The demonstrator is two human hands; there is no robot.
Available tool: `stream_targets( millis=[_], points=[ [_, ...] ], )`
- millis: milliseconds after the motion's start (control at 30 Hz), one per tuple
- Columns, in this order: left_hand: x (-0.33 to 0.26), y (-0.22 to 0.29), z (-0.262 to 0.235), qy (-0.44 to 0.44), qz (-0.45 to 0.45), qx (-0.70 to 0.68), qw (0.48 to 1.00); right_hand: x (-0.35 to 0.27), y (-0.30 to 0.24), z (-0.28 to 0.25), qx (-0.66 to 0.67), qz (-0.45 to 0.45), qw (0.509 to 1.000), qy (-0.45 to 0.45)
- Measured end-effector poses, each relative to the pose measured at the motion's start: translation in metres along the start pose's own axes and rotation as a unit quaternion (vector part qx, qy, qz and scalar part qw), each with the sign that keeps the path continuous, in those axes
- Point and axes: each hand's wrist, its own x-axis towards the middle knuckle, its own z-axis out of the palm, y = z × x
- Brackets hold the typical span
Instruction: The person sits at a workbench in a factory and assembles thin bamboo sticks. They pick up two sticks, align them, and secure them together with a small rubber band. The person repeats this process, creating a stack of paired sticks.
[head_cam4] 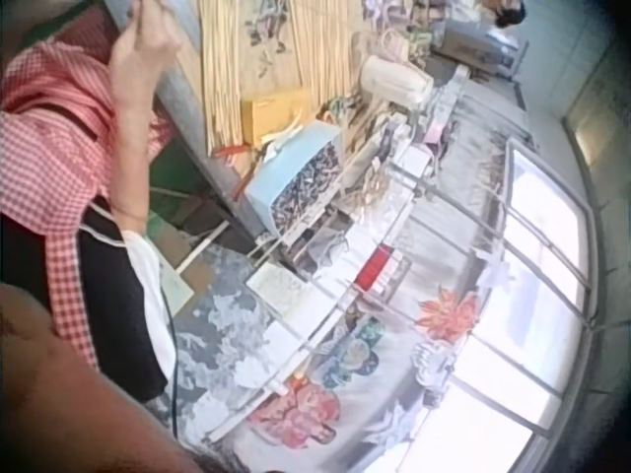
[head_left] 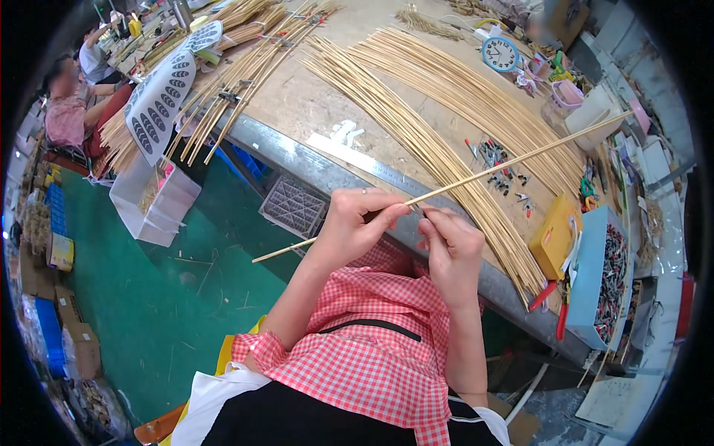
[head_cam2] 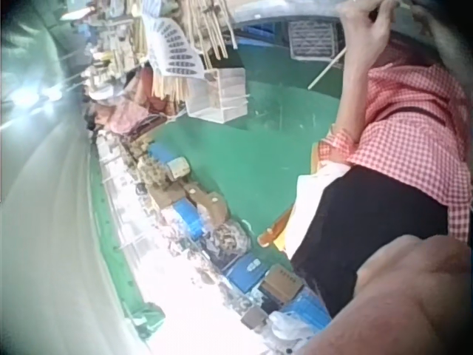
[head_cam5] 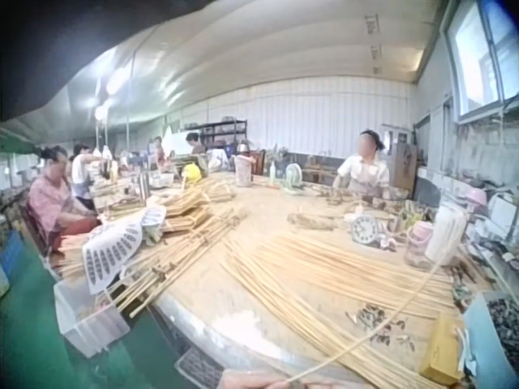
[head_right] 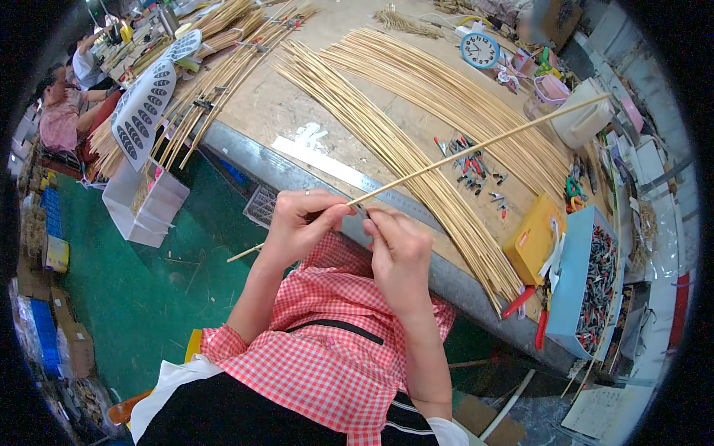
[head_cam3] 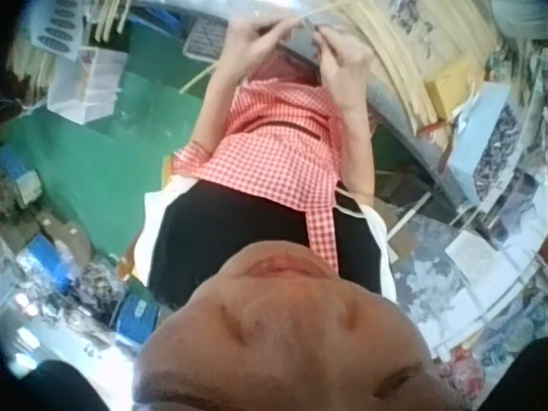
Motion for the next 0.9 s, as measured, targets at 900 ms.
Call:
stream_targets(
  millis=[900],
  points=[
    [0.004,-0.002,-0.021,-0.035,0.007,-0.007,0.999,-0.002,0.021,0.008,0.321,0.136,0.935,0.06]
  ],
)
